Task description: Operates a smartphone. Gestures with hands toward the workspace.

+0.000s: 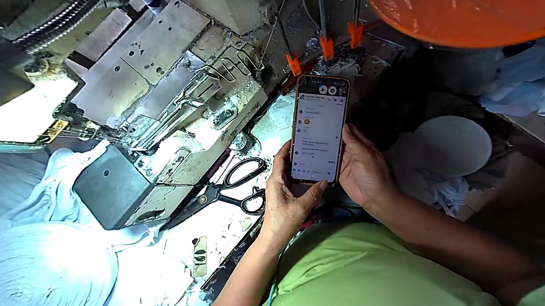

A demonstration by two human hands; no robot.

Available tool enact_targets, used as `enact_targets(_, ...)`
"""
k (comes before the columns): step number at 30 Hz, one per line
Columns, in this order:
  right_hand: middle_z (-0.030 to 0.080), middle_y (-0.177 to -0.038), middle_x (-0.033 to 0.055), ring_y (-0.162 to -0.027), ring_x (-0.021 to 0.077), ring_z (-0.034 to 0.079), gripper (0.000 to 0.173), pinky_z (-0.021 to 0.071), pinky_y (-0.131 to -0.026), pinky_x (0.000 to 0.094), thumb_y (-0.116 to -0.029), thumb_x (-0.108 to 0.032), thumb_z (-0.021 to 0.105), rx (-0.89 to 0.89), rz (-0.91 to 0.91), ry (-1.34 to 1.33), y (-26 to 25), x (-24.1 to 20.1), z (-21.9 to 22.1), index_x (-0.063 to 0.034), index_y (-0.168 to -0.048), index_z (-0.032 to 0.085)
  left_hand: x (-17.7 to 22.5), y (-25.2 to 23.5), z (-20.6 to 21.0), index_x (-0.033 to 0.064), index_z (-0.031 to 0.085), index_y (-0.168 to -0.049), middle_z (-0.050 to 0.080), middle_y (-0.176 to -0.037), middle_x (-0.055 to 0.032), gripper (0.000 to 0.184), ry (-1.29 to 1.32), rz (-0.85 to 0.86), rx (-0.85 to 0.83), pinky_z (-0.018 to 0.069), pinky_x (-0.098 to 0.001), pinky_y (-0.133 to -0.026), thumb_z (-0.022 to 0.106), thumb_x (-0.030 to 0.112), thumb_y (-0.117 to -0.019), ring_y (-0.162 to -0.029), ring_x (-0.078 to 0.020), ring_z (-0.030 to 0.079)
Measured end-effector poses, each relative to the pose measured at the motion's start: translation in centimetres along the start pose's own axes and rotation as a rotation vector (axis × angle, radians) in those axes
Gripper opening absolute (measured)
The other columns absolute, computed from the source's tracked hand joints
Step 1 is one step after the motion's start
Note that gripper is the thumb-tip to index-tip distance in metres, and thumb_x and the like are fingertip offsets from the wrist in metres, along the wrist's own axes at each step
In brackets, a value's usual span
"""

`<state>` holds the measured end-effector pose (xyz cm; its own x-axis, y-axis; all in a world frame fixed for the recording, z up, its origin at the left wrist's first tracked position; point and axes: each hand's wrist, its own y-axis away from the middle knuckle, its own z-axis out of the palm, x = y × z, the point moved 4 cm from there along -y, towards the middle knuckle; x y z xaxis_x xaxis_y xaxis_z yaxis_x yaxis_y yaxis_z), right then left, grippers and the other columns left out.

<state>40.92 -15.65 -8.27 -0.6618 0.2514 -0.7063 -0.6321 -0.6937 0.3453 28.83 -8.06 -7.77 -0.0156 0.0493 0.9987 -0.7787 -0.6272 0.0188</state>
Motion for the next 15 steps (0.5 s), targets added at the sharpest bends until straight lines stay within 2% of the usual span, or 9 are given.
enact_targets(11, 0.068, -0.121, 0.005, -0.111, 0.0131, 0.068, 0.036, 0.0572, -0.096, 0.0341, -0.1139, -0.028, 0.03, -0.004, -0.007, 0.007, -0.12, 0.44, 0.72, -0.01, -0.136, 0.053, -0.2, 0.34, -0.56, -0.0003, 0.03, -0.152, 0.059, -0.133, -0.0165, 0.088, 0.043, 0.006, 0.007, 0.0609, -0.0356, -0.094, 0.074, -0.012, -0.077, -0.111, -0.0224, 0.069)
enact_targets(15, 0.068, -0.121, 0.0049, -0.111, 0.0133, 0.068, 0.036, 0.0575, -0.096, 0.0338, -0.1139, -0.029, 0.031, 0.002, 0.015, 0.007, 0.05, 0.76, 0.89, -0.0105, -0.137, 0.052, -0.25, 0.57, -0.74, -0.0003, 0.03, -0.151, 0.059, -0.131, -0.0148, 0.086, 0.042, 0.003, 0.021, 0.0613, -0.0336, -0.092, 0.074, -0.011, -0.0774, -0.108, -0.0199, 0.069)
